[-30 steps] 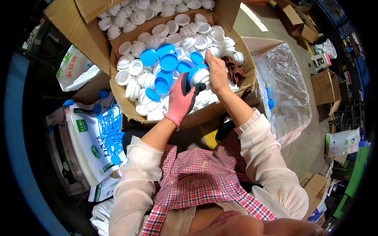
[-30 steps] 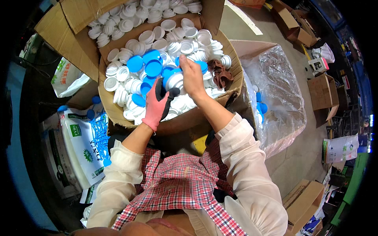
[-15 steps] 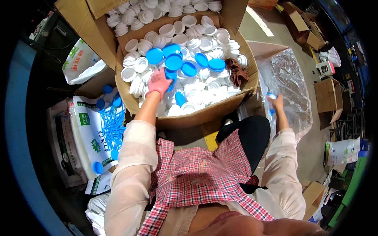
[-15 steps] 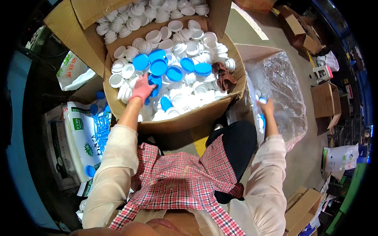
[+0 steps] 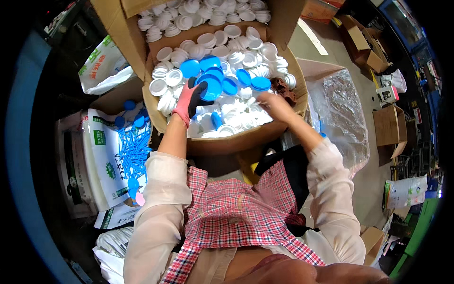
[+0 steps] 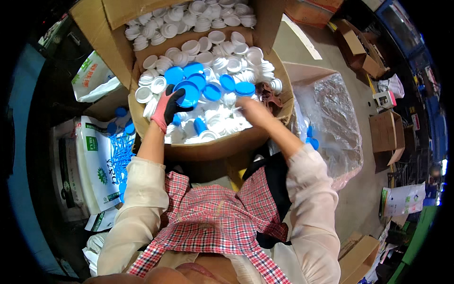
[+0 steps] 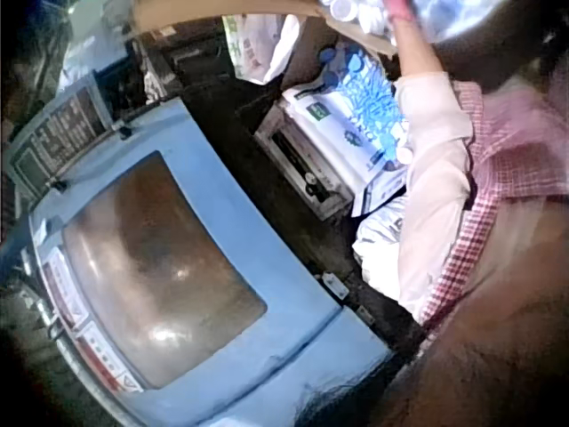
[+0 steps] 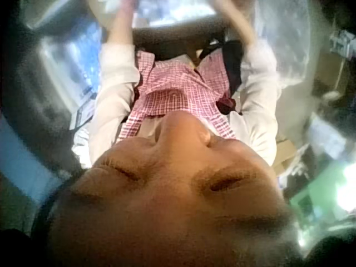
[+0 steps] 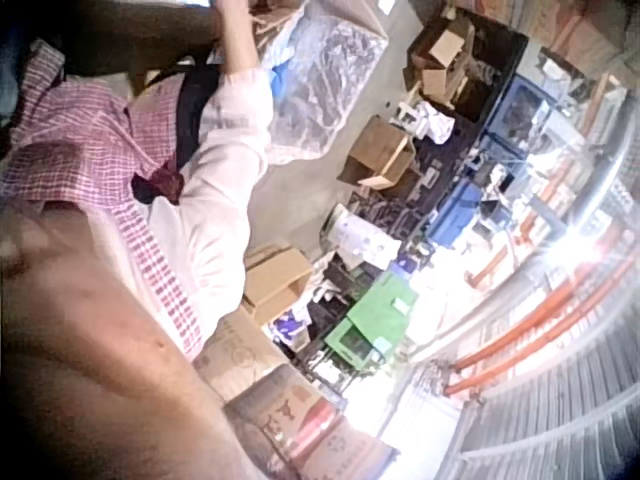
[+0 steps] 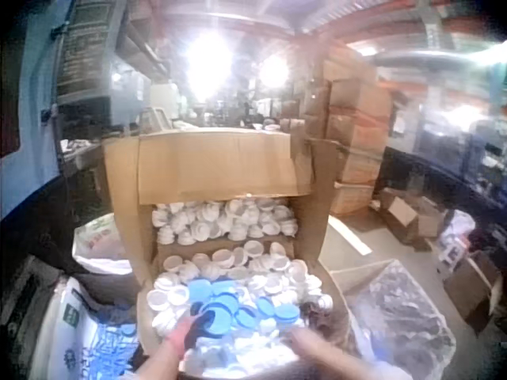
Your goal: The person sits on the floor and repeatedly picks up white plastic containers and blue lids from a cardboard box. They screw the lids onto the containers by hand and place the assembled units into a plastic bag beside them.
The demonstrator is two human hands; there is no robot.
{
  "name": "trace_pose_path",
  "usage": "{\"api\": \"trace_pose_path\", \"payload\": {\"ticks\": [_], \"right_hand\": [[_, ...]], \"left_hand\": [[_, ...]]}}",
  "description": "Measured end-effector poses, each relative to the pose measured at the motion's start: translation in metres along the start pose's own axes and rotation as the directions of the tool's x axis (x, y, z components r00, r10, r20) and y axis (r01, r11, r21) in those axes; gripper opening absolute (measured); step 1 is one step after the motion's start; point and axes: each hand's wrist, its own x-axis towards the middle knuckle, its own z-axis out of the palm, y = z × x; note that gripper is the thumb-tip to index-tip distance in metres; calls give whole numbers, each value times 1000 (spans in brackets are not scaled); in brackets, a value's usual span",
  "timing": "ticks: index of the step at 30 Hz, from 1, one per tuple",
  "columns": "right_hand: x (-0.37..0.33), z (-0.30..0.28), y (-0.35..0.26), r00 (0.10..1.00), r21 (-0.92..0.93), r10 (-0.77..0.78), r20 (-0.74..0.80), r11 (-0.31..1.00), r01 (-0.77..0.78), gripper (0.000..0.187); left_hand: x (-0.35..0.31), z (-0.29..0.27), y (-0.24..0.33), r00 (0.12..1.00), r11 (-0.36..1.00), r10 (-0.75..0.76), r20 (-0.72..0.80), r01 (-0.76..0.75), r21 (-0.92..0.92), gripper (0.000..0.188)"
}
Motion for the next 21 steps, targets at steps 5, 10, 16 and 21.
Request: {"api": "trace_pose_path", "payload": {"ticks": [5, 10, 16, 21], "right_hand": [[67, 101, 1, 956, -357, -209, 208, 893, 273, 16], [84, 100, -16, 975, -492, -200, 99, 842, 223, 12], [81, 13, -67, 918, 647, 112, -381, 742, 178, 17], [56, -1, -79, 997, 998, 60, -43, -33, 45, 38]], "left_hand": [[-18, -8, 34, 876, 818, -1, 482, 278, -504, 52], [-24, -19, 43, 510, 195, 713, 481, -803, 563, 79], [-15, -15, 38, 904, 936, 302, 303, -220, -276, 84], [-27, 2, 53, 886, 778, 111, 450, 204, -595, 86]]}}
